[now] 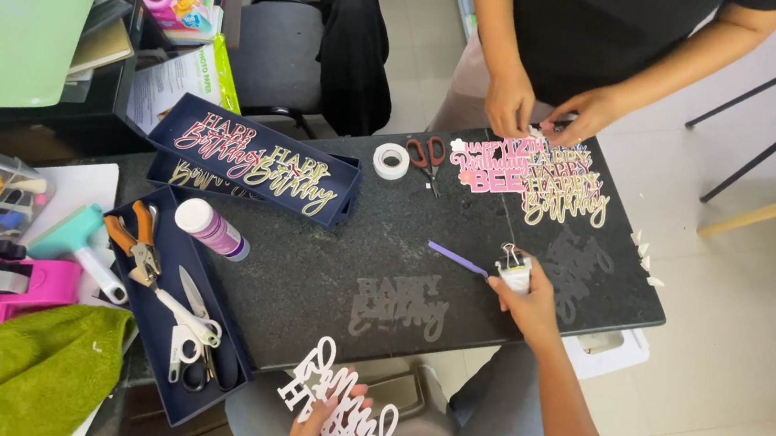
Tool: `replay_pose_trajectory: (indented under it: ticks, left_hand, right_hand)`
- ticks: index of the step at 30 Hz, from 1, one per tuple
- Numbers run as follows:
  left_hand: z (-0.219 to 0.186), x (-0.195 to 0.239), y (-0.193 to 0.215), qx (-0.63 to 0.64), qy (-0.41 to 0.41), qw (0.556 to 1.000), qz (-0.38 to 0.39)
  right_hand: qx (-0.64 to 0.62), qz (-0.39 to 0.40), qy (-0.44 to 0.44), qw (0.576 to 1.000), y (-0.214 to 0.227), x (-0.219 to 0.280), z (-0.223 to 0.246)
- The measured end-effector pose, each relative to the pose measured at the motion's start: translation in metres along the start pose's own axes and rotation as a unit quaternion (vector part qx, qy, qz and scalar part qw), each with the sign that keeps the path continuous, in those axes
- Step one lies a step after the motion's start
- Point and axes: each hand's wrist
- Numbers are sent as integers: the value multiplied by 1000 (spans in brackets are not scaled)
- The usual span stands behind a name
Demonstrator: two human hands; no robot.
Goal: Assembling decorative cake toppers by applying glue to cutouts and joining them together
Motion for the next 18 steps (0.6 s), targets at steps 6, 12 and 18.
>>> replay_pose_trajectory:
  ticks: [6, 12, 18]
  left_hand:
    - [12, -3, 8, -13, -18, 999, 37]
    - [8, 9, -2, -13, -3, 1000, 28]
    - [-1, 17, -4, -19, 1, 1000, 11]
  right_hand:
    - [43, -33, 55, 997, -4, 8, -15]
    - [67, -26, 58, 996, -3, 13, -12]
    - [70, -31, 50, 996, -5, 13, -8]
Point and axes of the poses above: each hand's wrist, its own x-axis away from the middle knuckle, its own y-axis out of the back of the hand, z = x × y, and after that the axes turned 7 degrees about z, right-handed
